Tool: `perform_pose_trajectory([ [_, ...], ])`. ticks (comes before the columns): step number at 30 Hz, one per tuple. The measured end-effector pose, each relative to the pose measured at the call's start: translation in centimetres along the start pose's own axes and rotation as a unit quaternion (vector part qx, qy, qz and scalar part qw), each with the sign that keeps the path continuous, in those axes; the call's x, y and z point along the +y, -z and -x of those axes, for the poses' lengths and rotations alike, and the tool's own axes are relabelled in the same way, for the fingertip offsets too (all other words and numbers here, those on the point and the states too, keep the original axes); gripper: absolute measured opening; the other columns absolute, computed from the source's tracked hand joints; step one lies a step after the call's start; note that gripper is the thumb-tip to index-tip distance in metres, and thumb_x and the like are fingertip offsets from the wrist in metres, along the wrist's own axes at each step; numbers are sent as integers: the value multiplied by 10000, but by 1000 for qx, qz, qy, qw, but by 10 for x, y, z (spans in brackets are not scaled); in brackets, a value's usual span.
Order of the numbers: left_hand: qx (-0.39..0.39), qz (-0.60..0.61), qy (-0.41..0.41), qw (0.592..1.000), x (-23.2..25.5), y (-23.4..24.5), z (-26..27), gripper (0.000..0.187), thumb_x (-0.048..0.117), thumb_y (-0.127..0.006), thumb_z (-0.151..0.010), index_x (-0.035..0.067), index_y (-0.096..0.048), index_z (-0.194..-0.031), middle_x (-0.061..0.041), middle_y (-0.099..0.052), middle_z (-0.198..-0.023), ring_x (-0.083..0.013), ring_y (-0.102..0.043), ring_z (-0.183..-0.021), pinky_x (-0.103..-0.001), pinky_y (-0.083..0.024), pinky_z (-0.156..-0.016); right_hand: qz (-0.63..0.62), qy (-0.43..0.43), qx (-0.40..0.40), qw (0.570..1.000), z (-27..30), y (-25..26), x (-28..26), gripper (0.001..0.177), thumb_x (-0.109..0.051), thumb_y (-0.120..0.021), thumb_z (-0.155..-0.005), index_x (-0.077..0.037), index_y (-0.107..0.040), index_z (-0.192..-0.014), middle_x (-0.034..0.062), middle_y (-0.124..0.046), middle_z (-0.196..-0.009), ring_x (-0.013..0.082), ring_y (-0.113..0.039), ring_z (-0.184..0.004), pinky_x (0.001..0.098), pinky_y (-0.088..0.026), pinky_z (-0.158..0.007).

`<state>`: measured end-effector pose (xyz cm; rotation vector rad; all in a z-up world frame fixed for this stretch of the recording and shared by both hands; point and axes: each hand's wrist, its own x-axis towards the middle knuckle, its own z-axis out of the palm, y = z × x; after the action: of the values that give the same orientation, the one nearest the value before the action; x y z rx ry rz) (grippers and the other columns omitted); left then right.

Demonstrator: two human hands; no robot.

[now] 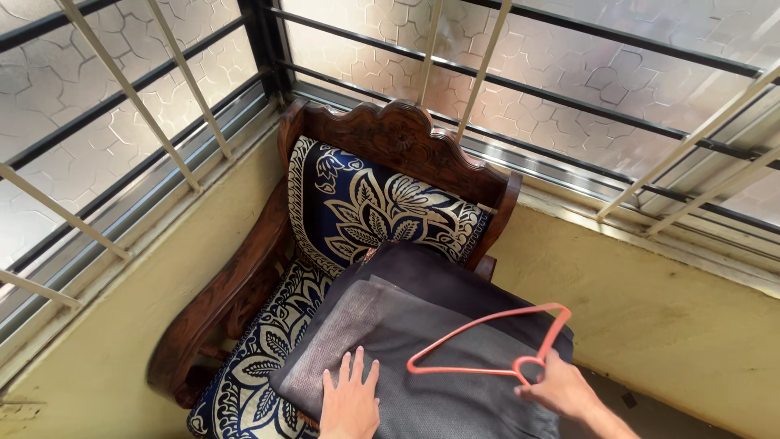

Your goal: The person takes a dark garment from a stack on a wooden chair, places it on an orange hanger, and hangs it on the window grille. They repeat the process with a blue garment using a red hanger, hanging it next to the first one.

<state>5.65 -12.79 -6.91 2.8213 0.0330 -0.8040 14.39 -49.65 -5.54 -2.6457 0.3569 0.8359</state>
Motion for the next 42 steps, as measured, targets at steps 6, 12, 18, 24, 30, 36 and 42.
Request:
perform_pose_trajectory([
  [6, 130, 34, -76, 988, -5, 6, -5, 675, 237, -644, -933, 87, -363, -1528, -143, -202, -1647, -349, -187, -1528, -562, -224, -1214, -28, 151, -4, 988, 4, 12, -4, 932, -219, -920, -581, -166, -570, -1443, 26, -821, -1095, 209, -736, -1085, 353, -528, -975],
  [12, 71, 13, -94, 993, 14, 28, -31, 774, 259, -735, -903, 206, -346, -1571, -97, -139, -1688, -346, -121, -1555, -616, -188, -1207, 154, 210, -50, 964, 42, 21, -70, 845, -323, -834, -808, -166, -382, -1505, 81, -753, -1005, 292, -694, -1025, 431, -554, -887],
  [18, -49, -47, -26, 997, 18, 32, -31, 1000, 397, -845, -836, 342, -232, -1625, -41, 13, -1734, -341, 0, -1593, -687, -148, -1222, 209, 207, -14, 955, 26, 14, -21, 879, -344, -832, -795, -239, -388, -1546, 138, -690, -991, 343, -677, -1001, 473, -558, -840],
  [24, -55, -67, -20, 996, 22, 24, -39, 1031, 406, -846, -841, 348, -190, -1634, -39, 44, -1734, -346, 16, -1591, -688, -150, -1223, 254, 70, -77, 962, 19, 37, 82, 844, -356, -805, -816, -299, -381, -1545, 77, -775, -893, 264, -749, -954, 415, -596, -875],
  [30, -53, -77, -4, 996, 27, 32, -31, 1036, 415, -856, -831, 359, -198, -1630, -43, 40, -1735, -348, 13, -1595, -692, -174, -1216, 286, 61, -53, 955, 3, 52, 149, 939, -412, -862, -781, -284, -343, -1554, 4, -793, -824, 209, -771, -878, 385, -610, -850],
  [36, 47, -107, 1, 993, 29, 34, -20, 930, 398, -830, -850, 164, -289, -1569, -161, -98, -1668, -367, -121, -1535, -642, -247, -1172, 135, 70, -8, 988, 31, 98, 92, 859, -357, -863, -777, -271, -427, -1512, 47, -785, -695, 221, -781, -700, 395, -602, -731],
  [42, 193, -50, -221, 955, 60, -22, -5, 286, 156, -709, -807, 44, -685, -1069, -165, -610, -1105, -340, -577, -1074, -451, -476, -859, 67, 137, 37, 988, 46, 101, 14, 827, -351, -816, -770, -198, -445, -1493, 52, -798, -652, 194, -766, -640, 371, -579, -691],
])
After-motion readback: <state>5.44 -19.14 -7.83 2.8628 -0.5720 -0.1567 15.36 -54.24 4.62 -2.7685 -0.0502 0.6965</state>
